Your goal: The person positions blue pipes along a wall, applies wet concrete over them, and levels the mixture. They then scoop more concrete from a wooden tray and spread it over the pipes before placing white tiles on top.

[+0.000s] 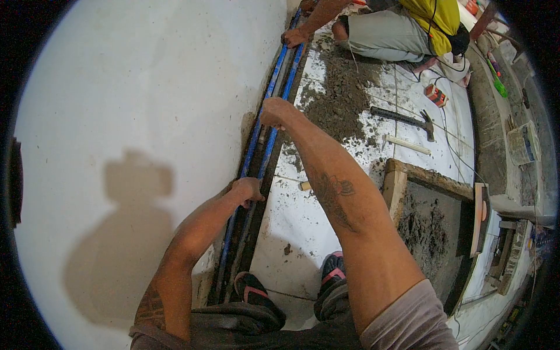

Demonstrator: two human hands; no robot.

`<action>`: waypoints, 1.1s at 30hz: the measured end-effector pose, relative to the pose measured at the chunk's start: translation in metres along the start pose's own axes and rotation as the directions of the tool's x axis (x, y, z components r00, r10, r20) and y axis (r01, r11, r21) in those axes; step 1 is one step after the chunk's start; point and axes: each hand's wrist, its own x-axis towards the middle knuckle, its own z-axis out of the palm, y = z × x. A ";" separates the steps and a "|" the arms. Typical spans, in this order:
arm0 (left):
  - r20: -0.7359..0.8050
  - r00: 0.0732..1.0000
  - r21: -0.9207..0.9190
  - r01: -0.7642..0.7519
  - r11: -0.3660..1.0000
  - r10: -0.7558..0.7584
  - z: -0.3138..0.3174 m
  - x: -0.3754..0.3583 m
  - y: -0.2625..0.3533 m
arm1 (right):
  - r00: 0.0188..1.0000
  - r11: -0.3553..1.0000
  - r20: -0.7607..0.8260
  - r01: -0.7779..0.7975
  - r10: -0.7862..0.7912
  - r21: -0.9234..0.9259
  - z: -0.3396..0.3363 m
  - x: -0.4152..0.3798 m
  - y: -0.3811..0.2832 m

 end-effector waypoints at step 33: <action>-0.014 1.000 -0.024 0.015 1.000 -0.016 -0.001 -0.003 0.001 | 1.000 0.999 0.014 -0.010 0.010 -0.038 0.002 0.003 0.000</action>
